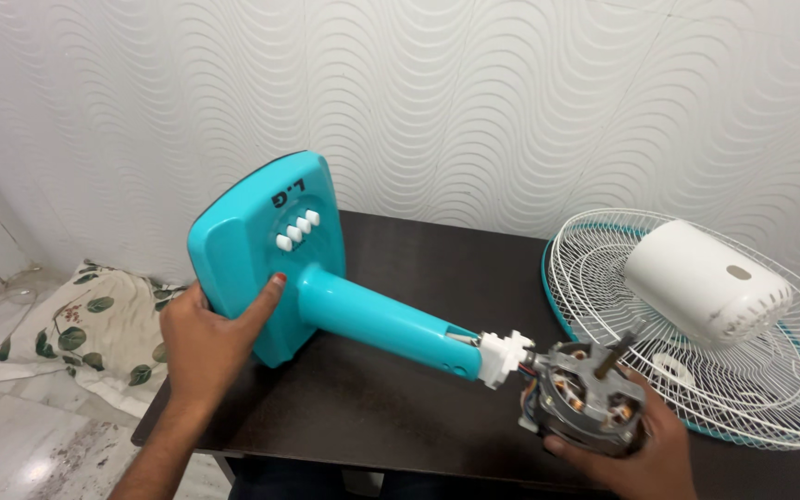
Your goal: The person uses a screwdriver to remove screws from the white motor housing of a teal LG table fan. They detach the motor assembly from the fan stand and place the housing on the table.
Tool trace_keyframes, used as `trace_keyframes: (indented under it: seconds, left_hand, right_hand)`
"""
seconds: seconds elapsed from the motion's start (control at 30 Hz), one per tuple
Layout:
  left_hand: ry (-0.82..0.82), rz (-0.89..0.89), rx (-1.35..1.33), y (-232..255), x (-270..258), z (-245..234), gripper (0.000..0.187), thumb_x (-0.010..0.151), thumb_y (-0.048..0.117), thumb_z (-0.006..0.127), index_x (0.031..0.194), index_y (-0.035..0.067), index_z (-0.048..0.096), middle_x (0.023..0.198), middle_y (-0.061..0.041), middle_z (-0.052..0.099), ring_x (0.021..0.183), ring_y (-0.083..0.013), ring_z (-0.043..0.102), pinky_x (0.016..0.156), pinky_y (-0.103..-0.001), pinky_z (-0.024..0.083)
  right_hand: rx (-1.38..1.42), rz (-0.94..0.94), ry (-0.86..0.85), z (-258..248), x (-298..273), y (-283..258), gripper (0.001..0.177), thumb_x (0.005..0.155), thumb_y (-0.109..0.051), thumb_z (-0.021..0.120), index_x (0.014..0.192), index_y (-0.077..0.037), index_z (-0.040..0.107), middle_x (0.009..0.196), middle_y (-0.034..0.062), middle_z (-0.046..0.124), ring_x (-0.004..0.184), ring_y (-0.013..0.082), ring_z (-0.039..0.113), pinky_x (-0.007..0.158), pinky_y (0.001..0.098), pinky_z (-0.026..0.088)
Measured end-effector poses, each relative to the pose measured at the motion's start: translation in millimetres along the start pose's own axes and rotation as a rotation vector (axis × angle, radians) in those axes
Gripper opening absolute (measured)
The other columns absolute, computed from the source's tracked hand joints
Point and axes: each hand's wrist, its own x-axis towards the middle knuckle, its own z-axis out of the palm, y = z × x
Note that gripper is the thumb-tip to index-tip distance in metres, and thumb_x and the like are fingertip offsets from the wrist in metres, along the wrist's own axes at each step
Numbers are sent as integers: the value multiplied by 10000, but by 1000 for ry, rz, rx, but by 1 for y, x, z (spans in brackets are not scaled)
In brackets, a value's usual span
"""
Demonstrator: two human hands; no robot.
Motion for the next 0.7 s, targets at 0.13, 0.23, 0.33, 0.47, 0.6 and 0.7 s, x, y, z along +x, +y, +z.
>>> trace_keyframes:
  seconds: [0.13, 0.23, 0.33, 0.47, 0.6, 0.7]
  left_hand:
    - [24, 44, 52, -3, 0, -4, 400, 813, 355, 860, 771, -14, 714, 626, -119, 703, 498, -182, 672, 511, -332, 536]
    - [37, 71, 68, -5, 0, -5, 396, 815, 351, 861, 766, -13, 715, 616, -117, 697, 495, -184, 667, 508, -338, 528]
    - [41, 83, 78, -7, -1, -6, 407, 816, 359, 861, 765, -15, 709, 618, -117, 696, 495, -186, 669, 505, -337, 527]
    - [35, 70, 122, -8, -1, -5, 427, 809, 378, 865, 769, -16, 707, 604, -122, 692, 486, -196, 676, 512, -334, 538]
    - [51, 84, 131, -9, -3, -4, 425, 806, 379, 865, 783, -16, 711, 606, -124, 691, 489, -200, 677, 510, -339, 538]
    - [54, 89, 132, -11, -3, -4, 420, 821, 376, 858, 784, -15, 709, 607, -117, 689, 487, -198, 675, 502, -337, 538]
  right_hand:
    - [97, 97, -45, 12, 5, 4, 928, 491, -16, 936, 1337, 24, 555, 1125, 185, 768, 1024, 252, 773, 912, 407, 634]
    - [94, 179, -65, 17, 7, 6, 912, 504, -5, 933, 1335, 2, 558, 1135, 158, 765, 1041, 234, 767, 919, 391, 635]
    - [70, 197, -90, 19, 8, 8, 906, 514, -9, 934, 1338, -7, 557, 1130, 149, 772, 1038, 226, 771, 918, 381, 637]
    - [137, 189, -121, 21, 12, 11, 892, 528, -16, 939, 1336, 12, 563, 1140, 172, 766, 1045, 237, 765, 926, 389, 630]
    - [110, 235, -130, 22, 16, 10, 881, 535, -24, 935, 1336, 2, 569, 1151, 167, 772, 1042, 236, 769, 927, 385, 628]
    - [74, 261, -151, 23, 21, 5, 881, 547, -37, 933, 1345, -10, 561, 1148, 158, 779, 1043, 231, 778, 934, 376, 632]
